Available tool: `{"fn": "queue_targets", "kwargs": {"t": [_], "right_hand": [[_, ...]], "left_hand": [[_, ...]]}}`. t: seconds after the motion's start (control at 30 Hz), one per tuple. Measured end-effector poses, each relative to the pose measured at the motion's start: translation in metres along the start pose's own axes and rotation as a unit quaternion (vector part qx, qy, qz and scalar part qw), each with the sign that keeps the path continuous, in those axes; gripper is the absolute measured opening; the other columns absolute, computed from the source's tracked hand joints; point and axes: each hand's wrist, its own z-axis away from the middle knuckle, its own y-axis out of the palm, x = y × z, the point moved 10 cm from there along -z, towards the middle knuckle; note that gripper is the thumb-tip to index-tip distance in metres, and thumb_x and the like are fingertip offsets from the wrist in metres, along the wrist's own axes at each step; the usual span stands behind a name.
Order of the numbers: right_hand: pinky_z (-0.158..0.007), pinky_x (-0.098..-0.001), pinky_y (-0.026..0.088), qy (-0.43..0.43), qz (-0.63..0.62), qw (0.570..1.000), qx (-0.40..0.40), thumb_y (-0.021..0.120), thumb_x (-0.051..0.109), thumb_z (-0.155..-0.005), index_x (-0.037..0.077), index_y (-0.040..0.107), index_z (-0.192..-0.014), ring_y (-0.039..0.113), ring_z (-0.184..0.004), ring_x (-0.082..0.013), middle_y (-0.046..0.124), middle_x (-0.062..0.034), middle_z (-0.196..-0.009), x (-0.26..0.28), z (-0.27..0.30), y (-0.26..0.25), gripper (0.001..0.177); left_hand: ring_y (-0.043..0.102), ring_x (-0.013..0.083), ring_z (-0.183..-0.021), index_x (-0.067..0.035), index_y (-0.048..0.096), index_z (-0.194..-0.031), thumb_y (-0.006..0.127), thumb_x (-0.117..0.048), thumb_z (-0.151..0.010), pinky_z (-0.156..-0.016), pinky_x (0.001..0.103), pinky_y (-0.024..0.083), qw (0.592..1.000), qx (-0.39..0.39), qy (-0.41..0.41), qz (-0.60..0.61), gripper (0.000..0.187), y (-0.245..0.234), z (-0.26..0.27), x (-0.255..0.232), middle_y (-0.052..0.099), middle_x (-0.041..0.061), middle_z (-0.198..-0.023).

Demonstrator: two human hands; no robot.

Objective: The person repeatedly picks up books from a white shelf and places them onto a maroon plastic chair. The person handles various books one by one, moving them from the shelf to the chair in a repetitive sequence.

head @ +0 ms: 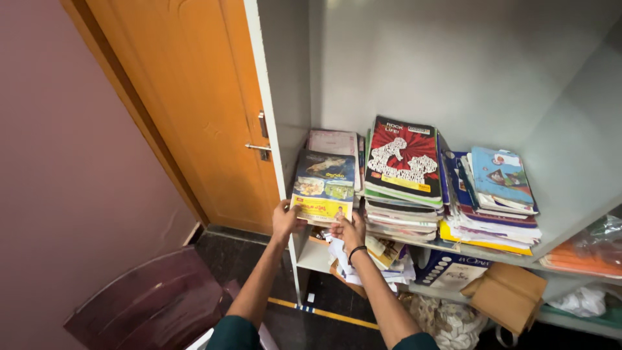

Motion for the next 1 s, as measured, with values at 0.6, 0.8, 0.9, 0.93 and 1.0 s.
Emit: {"fn": "queue_targets", "kwargs": {"t": [0.6,0.8,0.9,0.93,1.0], "right_hand": [[-0.045,-0.0313,0.056,0.04,0.071,0.996,-0.037,0.056,0.021,-0.099,0.009,0.052,-0.125,0.068,-0.052,-0.0229,0.072,-0.0184,-0.08,-0.111,0.155,0.001,0.029],[-0.047,-0.0304,0.057,0.061,0.115,0.991,-0.032,0.053,0.017,-0.101,0.006,0.052,-0.12,0.069,-0.053,-0.0217,0.074,-0.0182,-0.08,-0.165,0.217,0.036,0.022],[-0.046,-0.031,0.056,0.094,0.13,0.987,-0.007,0.052,0.016,-0.102,0.006,0.051,-0.12,0.069,-0.052,-0.0223,0.074,-0.0188,-0.079,-0.196,0.246,0.065,0.021],[-0.046,-0.0309,0.056,0.109,0.135,0.985,0.002,0.052,0.017,-0.102,0.006,0.051,-0.12,0.069,-0.052,-0.0225,0.073,-0.019,-0.079,-0.208,0.256,0.075,0.021],[-0.045,-0.0305,0.055,0.127,0.158,0.979,0.034,0.051,0.017,-0.102,0.008,0.052,-0.12,0.069,-0.051,-0.0219,0.073,-0.0179,-0.078,-0.228,0.272,0.098,0.021]], "left_hand": [[0.072,0.0136,-0.077,-0.01,0.062,-0.117,0.054,-0.02,-0.098,-0.059,0.03,0.061,0.993,0.024,0.118,-0.009,0.023,-0.069,0.094,0.113,0.073,0.005,-0.095],[0.071,0.016,-0.071,-0.009,0.063,-0.114,0.052,-0.02,-0.1,-0.057,0.031,0.059,0.999,-0.011,0.048,0.006,0.02,-0.138,0.129,0.191,0.072,0.008,-0.089],[0.072,0.0135,-0.073,-0.011,0.064,-0.114,0.052,-0.021,-0.1,-0.059,0.03,0.06,0.999,-0.043,0.033,0.0,0.02,-0.187,0.151,0.218,0.072,0.006,-0.091],[0.072,0.014,-0.073,-0.011,0.063,-0.114,0.053,-0.021,-0.1,-0.058,0.03,0.06,0.998,-0.054,0.027,0.009,0.02,-0.205,0.16,0.226,0.072,0.007,-0.091],[0.072,0.0149,-0.074,-0.01,0.062,-0.115,0.054,-0.021,-0.1,-0.057,0.031,0.06,0.996,-0.077,0.019,0.027,0.02,-0.242,0.179,0.24,0.072,0.007,-0.092]]}}
